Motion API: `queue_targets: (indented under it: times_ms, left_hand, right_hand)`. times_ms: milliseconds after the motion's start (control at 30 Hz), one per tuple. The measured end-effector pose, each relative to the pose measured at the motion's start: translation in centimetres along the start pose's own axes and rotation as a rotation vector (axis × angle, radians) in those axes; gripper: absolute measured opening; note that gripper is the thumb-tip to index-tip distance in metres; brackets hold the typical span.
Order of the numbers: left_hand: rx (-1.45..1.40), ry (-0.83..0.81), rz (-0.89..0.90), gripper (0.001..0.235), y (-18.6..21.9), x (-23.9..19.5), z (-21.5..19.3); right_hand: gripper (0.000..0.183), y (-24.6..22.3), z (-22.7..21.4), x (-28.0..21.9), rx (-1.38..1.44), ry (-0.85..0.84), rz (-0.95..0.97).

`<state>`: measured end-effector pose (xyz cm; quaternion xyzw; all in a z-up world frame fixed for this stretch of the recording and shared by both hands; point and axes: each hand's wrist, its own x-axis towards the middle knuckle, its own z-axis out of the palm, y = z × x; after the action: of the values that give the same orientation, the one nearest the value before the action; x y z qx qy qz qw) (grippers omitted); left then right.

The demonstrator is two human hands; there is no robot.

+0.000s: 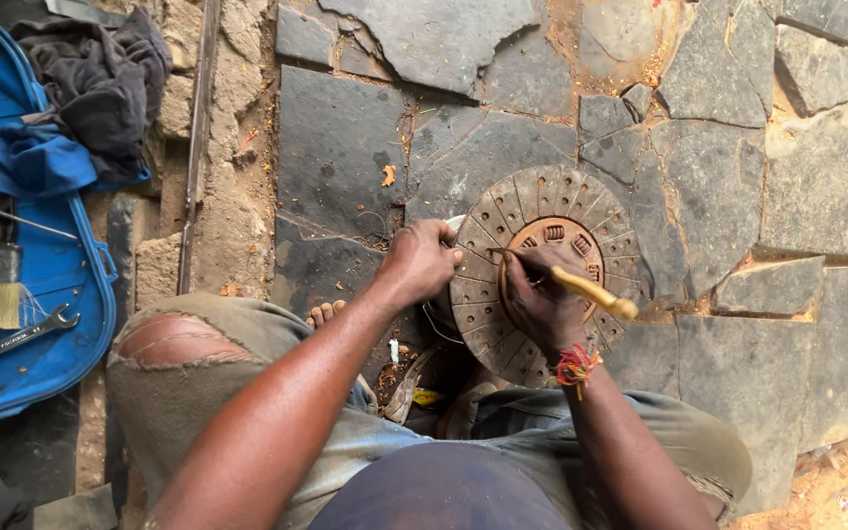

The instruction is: The person sits on a stone-paved surface and uses a yellow-handled tool to scrape and clean a circular metal mechanical part. They then use a metal file to smooth the surface of the part.

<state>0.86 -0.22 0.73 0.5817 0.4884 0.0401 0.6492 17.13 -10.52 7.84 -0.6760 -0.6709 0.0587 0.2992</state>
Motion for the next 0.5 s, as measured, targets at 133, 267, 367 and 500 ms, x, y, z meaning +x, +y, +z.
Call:
queue_targets:
  times_ms: [133, 267, 367, 500]
  left_hand:
    - [0.062, -0.025, 0.028, 0.045, 0.1, 0.1, -0.8]
    - [0.082, 0.0, 0.071, 0.044, 0.0, 0.4, -0.7]
    - [0.062, 0.019, 0.071, 0.043, -0.4, 0.3, -0.3]
    - [0.059, 0.032, 0.082, 0.043, -0.7, 0.6, -0.2]
  right_hand:
    - [0.005, -0.6, 0.5, -0.1, 0.01, -0.034, 0.154]
    - [0.006, -1.1, 2.3, 0.7, 0.223, -0.044, 0.266]
    - [0.005, -1.2, 2.3, 0.7, 0.168, -0.047, 0.182]
    - [0.004, -0.6, 1.1, 0.8, 0.139, -0.128, 0.201]
